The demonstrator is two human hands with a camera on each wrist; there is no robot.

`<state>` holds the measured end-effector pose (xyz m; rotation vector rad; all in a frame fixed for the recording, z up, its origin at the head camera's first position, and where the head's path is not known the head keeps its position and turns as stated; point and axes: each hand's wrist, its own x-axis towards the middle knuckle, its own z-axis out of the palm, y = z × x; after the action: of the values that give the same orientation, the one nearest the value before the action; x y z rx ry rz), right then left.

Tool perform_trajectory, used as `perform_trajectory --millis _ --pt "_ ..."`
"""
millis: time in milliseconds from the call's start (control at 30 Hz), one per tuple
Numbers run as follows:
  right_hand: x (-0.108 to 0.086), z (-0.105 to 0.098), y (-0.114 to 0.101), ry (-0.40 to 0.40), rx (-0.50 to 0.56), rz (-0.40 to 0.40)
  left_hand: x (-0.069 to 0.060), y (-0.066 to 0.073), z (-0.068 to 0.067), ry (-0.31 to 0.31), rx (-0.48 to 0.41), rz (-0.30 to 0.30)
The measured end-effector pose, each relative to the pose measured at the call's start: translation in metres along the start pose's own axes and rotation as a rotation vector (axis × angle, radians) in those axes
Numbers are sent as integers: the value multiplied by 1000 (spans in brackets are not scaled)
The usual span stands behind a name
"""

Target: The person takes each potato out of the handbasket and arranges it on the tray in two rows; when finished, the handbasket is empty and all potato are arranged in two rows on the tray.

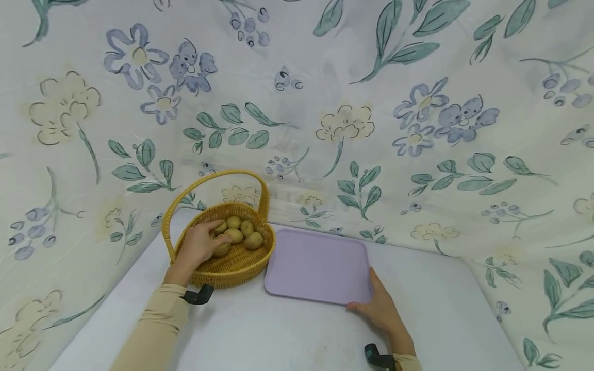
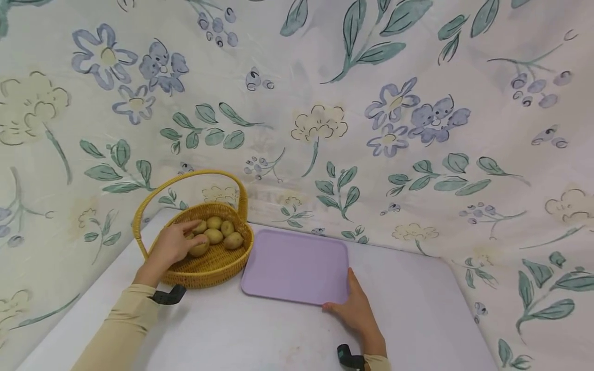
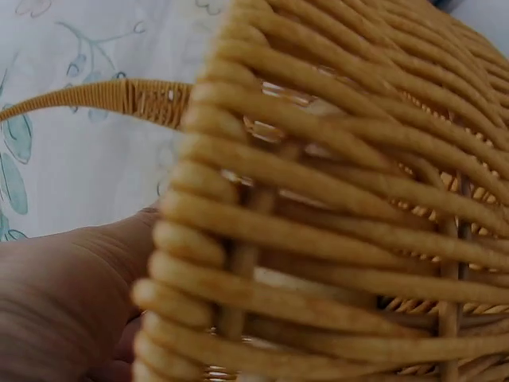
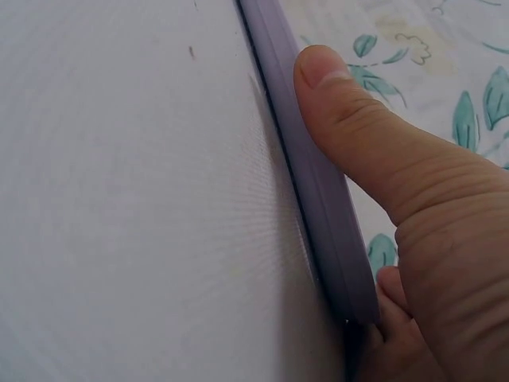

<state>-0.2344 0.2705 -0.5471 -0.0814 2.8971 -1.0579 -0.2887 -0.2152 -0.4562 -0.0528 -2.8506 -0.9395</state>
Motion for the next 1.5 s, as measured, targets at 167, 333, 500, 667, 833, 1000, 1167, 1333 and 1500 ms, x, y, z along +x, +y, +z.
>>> perform_trajectory --millis 167,333,500,667,833,1000,1167,1333,1500 --pt "-1 2 0 -5 13 1 2 -8 5 3 31 33" --pt "-1 0 0 -2 15 1 5 -11 9 -1 42 38" --pt "0 -1 -1 -4 15 6 6 -11 11 -58 69 0" --pt "1 -1 -1 0 19 14 6 -13 13 -95 81 -13" --pt "2 0 0 -3 14 9 7 -15 15 -91 85 14" --pt "2 0 1 -3 17 -2 10 -18 16 -90 85 25" --pt "1 0 0 4 12 -3 12 -18 17 -107 91 20" --pt "2 0 0 5 -1 5 12 -16 19 -141 87 16" --pt "2 0 -1 -1 -6 10 12 -15 21 -161 88 0"
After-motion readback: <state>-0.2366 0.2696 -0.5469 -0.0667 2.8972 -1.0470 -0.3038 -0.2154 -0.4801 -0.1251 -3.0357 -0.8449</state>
